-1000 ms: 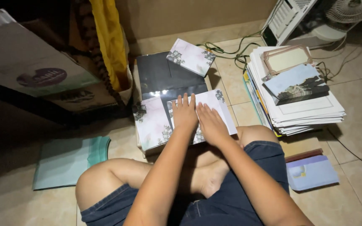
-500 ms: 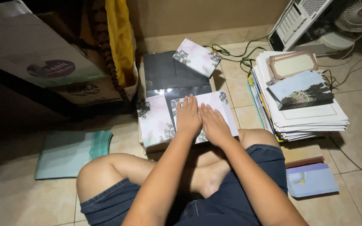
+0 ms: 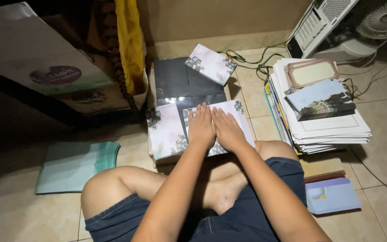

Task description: The person smooths and presses down individual sheets of paper on a stack to ensure they are flat and aligned.

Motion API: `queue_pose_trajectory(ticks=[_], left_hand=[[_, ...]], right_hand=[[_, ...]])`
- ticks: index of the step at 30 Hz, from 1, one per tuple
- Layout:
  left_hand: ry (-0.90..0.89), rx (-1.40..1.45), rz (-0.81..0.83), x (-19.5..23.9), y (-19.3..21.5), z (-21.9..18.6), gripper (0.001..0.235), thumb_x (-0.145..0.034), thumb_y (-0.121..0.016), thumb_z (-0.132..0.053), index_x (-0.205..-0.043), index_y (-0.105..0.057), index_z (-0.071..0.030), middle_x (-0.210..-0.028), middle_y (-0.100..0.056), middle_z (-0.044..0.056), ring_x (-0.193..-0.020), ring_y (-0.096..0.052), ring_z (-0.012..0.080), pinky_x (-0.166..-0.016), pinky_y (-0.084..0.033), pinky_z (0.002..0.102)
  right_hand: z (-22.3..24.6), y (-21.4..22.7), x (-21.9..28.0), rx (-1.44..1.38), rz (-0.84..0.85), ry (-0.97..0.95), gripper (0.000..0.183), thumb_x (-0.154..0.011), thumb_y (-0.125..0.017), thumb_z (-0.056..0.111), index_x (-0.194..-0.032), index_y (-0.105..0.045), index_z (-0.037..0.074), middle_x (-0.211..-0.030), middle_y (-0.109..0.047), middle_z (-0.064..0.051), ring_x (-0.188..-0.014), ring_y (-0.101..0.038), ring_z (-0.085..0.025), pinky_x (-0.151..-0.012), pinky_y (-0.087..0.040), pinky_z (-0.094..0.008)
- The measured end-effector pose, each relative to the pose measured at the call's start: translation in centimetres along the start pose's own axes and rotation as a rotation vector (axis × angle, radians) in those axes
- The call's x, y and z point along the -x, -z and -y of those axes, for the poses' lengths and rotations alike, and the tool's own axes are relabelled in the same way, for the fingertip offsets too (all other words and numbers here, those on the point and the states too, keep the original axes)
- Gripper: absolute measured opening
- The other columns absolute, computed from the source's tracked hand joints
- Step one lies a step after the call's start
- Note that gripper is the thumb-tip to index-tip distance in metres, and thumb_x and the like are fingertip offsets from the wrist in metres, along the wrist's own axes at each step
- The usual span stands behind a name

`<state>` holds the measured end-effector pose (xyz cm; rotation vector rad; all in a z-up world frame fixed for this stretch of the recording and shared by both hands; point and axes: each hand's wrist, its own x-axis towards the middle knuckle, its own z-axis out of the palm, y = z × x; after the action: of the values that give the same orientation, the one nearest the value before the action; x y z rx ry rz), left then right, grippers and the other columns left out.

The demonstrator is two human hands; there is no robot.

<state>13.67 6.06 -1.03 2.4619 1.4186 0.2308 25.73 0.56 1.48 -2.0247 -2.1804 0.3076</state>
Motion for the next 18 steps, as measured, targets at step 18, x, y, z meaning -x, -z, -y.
queue_pose_trajectory(ticks=[18], left_hand=[[0.006,-0.066,-0.039,-0.9,-0.6,0.3,0.063,-0.097,-0.042,-0.022,-0.158,-0.034,-0.009,-0.165,-0.033,0.013,-0.154,-0.025,0.0317,-0.121,-0.016,0.054]], right_hand=[[0.7,0.9,-0.3,0.055,0.015,-0.039,0.058,-0.104,-0.035,0.02,-0.161,-0.028,0.008,-0.167,-0.028,-0.013,-0.155,-0.022,-0.027,-0.125,-0.013,-0.046]])
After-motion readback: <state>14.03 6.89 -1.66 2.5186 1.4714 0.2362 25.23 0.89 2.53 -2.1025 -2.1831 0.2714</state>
